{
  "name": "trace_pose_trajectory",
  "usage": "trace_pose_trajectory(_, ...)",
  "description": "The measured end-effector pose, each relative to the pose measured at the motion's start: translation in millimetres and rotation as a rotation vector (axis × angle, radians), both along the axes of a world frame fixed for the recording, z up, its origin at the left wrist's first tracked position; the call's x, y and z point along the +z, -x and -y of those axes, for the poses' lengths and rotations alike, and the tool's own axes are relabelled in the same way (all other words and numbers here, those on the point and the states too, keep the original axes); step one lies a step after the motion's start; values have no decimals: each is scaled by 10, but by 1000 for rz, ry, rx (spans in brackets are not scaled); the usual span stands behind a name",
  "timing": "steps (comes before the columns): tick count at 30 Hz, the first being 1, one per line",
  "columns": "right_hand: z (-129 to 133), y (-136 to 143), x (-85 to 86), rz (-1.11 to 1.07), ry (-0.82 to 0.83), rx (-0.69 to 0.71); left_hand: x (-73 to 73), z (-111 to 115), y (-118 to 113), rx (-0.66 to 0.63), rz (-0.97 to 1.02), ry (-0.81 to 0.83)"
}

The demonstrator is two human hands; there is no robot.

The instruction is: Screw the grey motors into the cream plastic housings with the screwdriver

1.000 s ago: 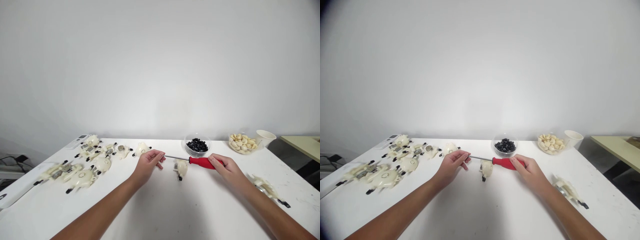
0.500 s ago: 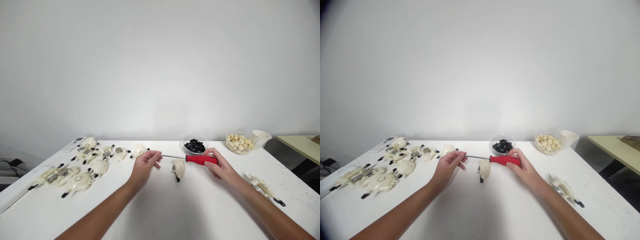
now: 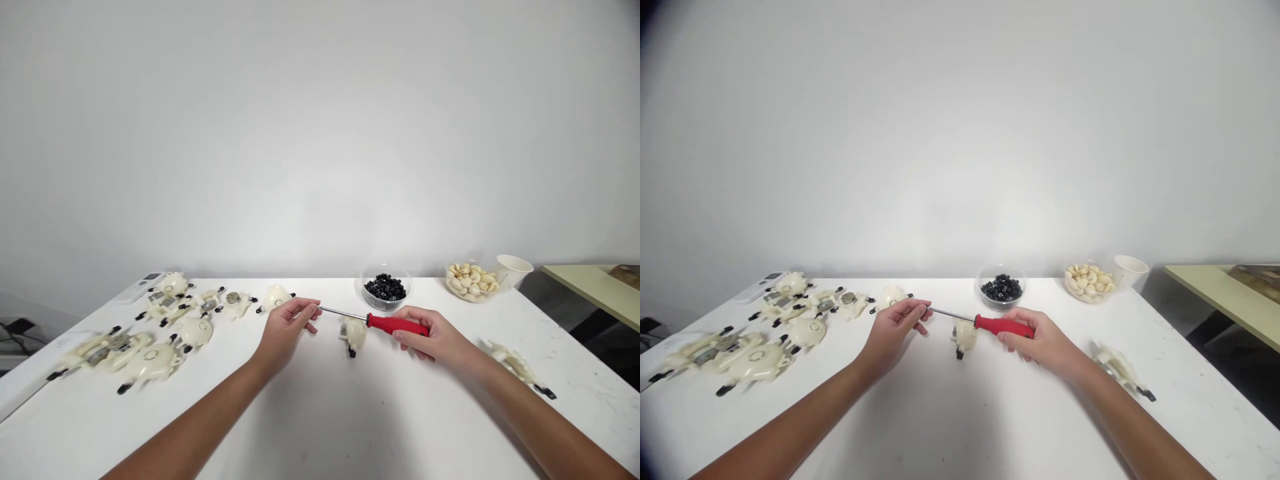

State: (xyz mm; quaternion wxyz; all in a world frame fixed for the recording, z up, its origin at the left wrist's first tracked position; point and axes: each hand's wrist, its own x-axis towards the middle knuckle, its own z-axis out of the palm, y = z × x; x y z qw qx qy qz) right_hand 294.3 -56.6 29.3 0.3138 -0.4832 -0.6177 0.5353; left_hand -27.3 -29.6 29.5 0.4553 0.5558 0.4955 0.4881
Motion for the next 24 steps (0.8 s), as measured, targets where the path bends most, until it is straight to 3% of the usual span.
trace_pose_trajectory(5,19,-11,4,52,48,113,15,10,0,-3,-16,-8)
trace_pose_trajectory(15,-19,-14,-31,-108,193,13,75,13,-15,-144,67,48)
trace_pose_trajectory(24,-39,-3,-116,-258,156,105,24,7,15,-192,84,64)
